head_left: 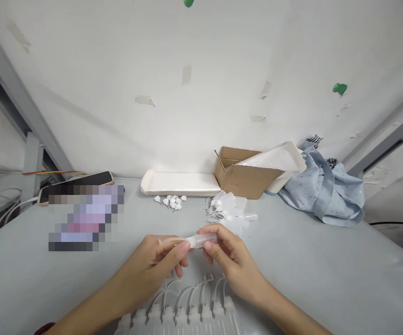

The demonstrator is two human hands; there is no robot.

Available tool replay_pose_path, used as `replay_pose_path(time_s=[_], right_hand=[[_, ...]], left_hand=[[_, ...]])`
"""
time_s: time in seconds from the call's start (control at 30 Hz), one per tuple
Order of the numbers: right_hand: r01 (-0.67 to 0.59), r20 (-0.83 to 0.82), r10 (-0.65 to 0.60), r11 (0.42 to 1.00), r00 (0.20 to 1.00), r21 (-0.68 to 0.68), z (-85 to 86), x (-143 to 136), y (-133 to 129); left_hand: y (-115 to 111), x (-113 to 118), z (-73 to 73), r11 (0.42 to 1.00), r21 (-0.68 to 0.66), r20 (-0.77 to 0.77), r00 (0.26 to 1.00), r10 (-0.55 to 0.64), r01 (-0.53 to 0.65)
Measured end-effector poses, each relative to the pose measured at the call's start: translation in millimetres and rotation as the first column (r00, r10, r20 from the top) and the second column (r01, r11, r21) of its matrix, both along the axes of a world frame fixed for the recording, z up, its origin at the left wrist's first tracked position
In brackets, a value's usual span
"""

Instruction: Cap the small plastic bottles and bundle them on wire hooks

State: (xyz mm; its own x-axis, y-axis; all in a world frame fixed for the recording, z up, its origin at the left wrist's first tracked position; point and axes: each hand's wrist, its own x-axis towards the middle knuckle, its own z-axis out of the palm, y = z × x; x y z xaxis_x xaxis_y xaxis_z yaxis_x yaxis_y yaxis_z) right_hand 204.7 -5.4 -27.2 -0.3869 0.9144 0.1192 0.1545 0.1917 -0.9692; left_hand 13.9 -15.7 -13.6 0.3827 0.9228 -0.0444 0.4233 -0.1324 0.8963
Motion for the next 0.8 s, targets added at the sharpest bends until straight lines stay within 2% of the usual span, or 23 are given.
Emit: replay_pose_path(time_s=[0.07, 0.27, 0.37, 0.5, 0.6, 0.7, 0.73, 0.8], right_hand=[[0.002, 0.039, -0.004, 0.999, 0.999, 0.052, -0.8, 2, 0], [0.006, 0.196, -0.051, 0.975, 0.979, 0.221, -1.3, 1, -4], [0.006, 0.186, -0.049, 0.974, 0.981, 0.226, -1.8, -1, -5], [-0.005, 0.14, -0.026, 0.977, 0.99, 0.215, -1.1, -1, -4], [-0.002, 0.162, -0.032, 0.979, 0.986, 0.206, 0.8, 0, -2], [0.118, 0.219, -0.19, 0.946, 0.957, 0.302, 3.1, 7, 5], [0.195, 0.226, -0.289, 0.911, 0.93, 0.363, 3.7, 11, 10], [0.328, 0.219, -0.476, 0.81, 0.851, 0.485, 4.8, 22, 22]], left_hand=[[0, 0, 0.7, 0.999, -0.024, -0.023, 0.999, -0.03, 0.029], [-1, 0, 0.2, 1.0, 0.019, -0.044, 0.999, 0.007, -0.007], [-2, 0, -2.0, 0.991, 0.135, -0.073, 0.997, 0.009, 0.001], [-4, 2, -7.9, 0.941, 0.338, -0.057, 0.998, -0.005, 0.024], [0, 2, -11.6, 0.946, 0.322, -0.033, 0.999, -0.031, 0.04], [13, -3, -14.0, 0.971, 0.234, -0.017, 0.999, 0.046, -0.04], [21, -7, -14.9, 0.964, 0.248, -0.015, 0.994, 0.104, -0.097], [38, -17, -17.9, 0.91, 0.369, -0.091, 0.968, 0.235, -0.187]])
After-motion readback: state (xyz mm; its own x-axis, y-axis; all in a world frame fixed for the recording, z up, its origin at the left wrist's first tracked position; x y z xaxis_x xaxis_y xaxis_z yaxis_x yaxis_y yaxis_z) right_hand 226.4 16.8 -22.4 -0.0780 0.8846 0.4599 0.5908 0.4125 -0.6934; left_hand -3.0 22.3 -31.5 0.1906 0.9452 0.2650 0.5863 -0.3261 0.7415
